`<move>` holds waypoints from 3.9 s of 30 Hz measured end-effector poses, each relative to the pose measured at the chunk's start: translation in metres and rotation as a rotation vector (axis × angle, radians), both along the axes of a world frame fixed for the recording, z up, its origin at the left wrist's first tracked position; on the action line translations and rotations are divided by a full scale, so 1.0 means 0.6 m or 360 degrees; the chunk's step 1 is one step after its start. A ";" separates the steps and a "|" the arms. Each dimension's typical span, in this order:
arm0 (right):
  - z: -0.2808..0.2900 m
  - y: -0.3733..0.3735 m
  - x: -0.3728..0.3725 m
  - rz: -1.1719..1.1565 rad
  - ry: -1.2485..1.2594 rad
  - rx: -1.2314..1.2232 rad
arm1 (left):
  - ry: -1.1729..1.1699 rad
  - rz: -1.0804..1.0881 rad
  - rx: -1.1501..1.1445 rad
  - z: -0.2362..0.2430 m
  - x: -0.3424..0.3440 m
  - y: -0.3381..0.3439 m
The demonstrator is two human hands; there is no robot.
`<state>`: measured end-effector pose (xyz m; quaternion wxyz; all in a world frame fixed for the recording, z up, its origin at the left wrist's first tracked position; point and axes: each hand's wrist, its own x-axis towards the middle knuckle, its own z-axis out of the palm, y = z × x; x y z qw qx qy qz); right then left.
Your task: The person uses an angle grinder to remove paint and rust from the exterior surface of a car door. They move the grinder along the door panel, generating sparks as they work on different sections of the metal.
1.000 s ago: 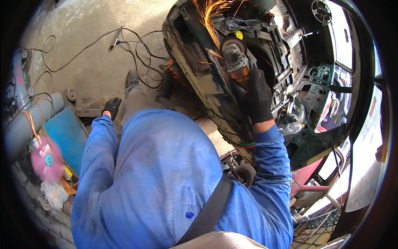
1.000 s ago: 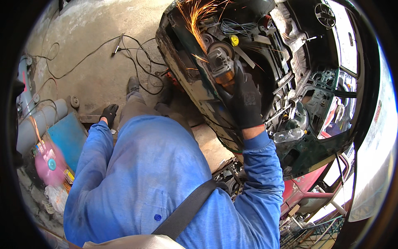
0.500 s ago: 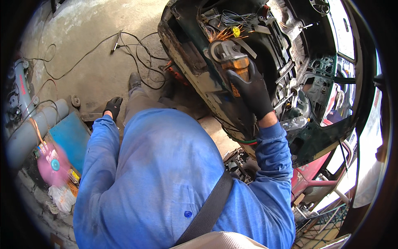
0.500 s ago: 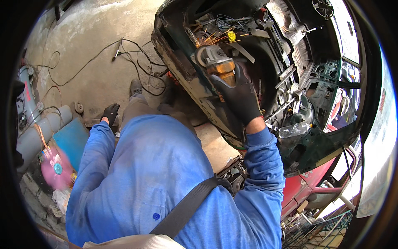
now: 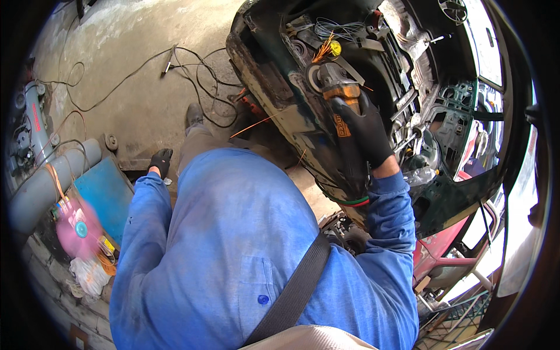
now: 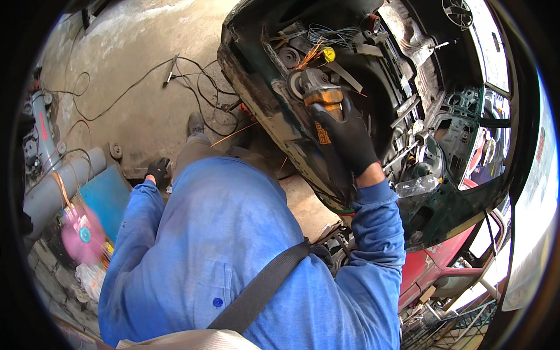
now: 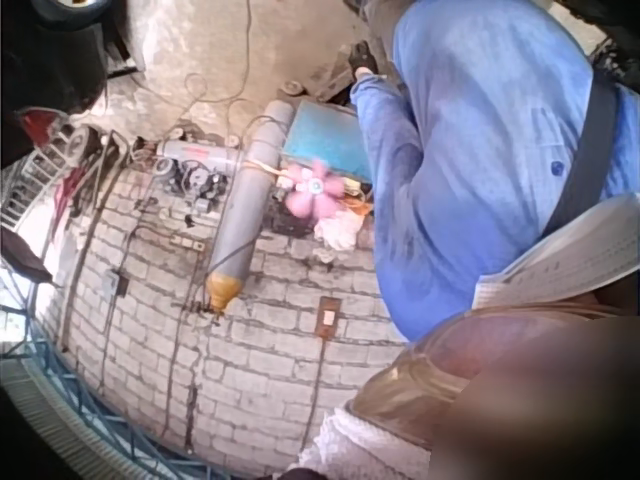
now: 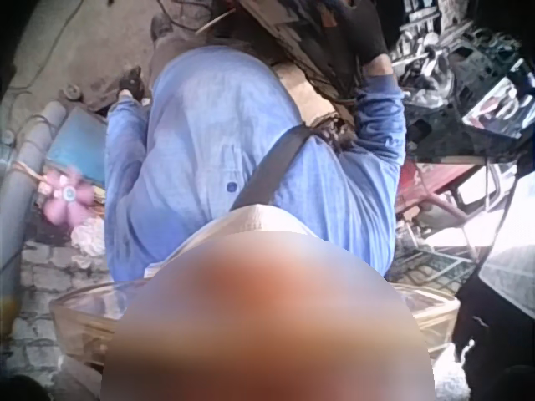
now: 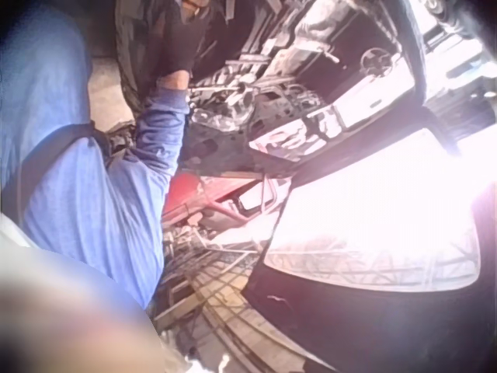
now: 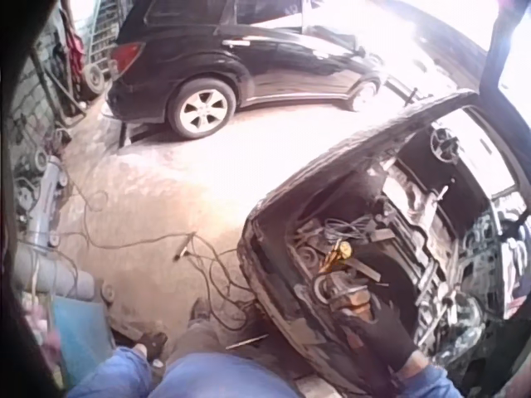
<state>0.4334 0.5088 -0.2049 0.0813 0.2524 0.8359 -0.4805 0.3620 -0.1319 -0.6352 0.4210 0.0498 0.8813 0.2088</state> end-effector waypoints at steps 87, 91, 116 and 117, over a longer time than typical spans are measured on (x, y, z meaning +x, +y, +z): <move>0.022 0.044 0.362 0.0701 -0.0063 0.1454 | -0.0484 0.0560 -0.0017 -0.024 0.467 0.134; 0.026 0.029 0.342 0.0750 0.0125 0.1530 | 0.0103 -0.0061 0.0185 -0.058 0.379 0.130; -0.006 0.065 0.341 0.0686 0.0112 0.1483 | -0.0327 0.0345 0.0100 -0.046 0.253 0.029; -0.001 0.070 0.369 0.0666 0.0128 0.1466 | -0.0120 -0.0128 0.0040 -0.047 0.257 0.030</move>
